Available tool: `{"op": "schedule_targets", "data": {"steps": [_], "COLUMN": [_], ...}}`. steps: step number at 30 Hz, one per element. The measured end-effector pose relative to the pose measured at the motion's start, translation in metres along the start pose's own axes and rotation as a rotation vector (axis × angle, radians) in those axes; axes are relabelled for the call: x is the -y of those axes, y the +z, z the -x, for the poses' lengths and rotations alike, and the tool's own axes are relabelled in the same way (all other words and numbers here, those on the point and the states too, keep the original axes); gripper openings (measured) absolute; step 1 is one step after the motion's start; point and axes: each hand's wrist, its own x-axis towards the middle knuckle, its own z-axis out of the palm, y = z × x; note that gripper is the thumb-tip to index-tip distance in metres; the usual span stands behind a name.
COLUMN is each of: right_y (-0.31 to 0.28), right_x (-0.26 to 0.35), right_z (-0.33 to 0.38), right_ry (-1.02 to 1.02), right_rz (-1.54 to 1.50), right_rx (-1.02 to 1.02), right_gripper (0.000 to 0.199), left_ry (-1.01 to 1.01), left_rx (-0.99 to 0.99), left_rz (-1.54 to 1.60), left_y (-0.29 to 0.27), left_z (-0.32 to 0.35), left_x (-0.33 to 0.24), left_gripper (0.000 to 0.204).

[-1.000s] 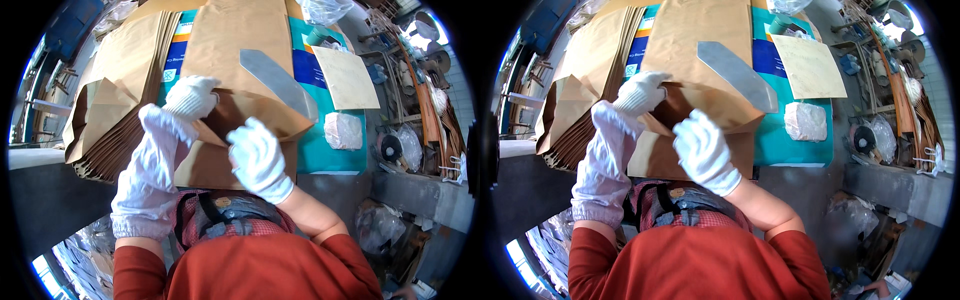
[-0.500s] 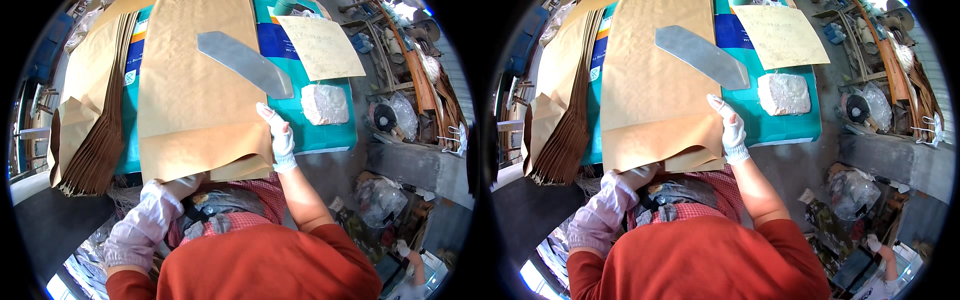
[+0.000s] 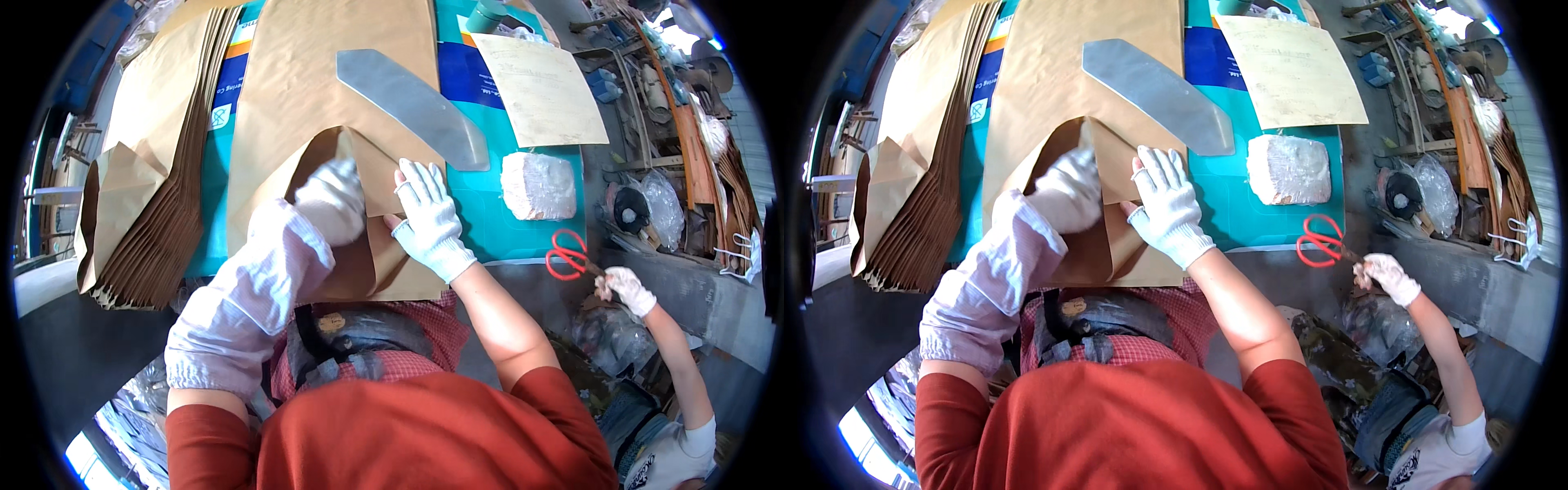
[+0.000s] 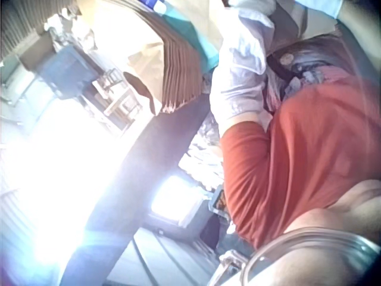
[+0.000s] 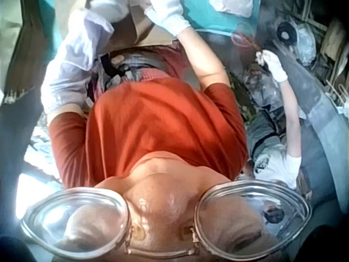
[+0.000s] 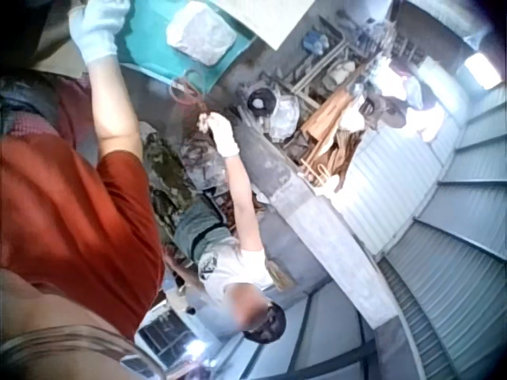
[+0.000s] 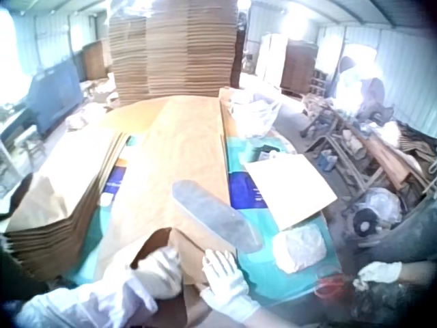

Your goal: The person folds brown paper sheets on a green work surface, using a metal ruler to crease the folds. They repeatedly pick up a sheet, fold it in half, press the crease with the ruler, and place the folded sheet into a growing stack.

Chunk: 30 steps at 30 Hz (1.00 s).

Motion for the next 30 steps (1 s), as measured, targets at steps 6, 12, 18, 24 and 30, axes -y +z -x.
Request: {"op": "schedule_targets", "data": {"steps": [6, 12, 18, 24, 30], "right_y": [0.004, 0.012, 0.005, 0.031, 0.037], "right_x": [0.014, 0.017, 0.016, 0.024, 0.025], "right_z": [-0.010, -0.014, -0.007, -0.058, -0.074], "right_ry": [0.037, 0.079, 0.116, -0.004, -0.028], "right_rz": [0.166, 0.251, 0.322, 0.316, 0.383], "right_rx": [0.024, 0.021, 0.105, 0.065, 0.057], "right_gripper": [0.073, 0.070, 0.069, 0.070, 0.067], "left_ry": [-0.141, -0.214, 0.163, -0.092, 0.061], "left_rx": [-0.314, -0.301, -0.038, -0.750, -0.887], "left_rz": [0.155, 0.117, 0.999, 1.610, 0.690], "left_y": [0.029, 0.019, -0.060, 0.161, 0.156], "left_z": [-0.027, -0.028, 0.082, 0.099, 0.099], "left_x": [0.036, 0.021, 0.069, 0.129, 0.103], "left_gripper": [0.068, 0.067, 0.064, 0.063, 0.067]}}
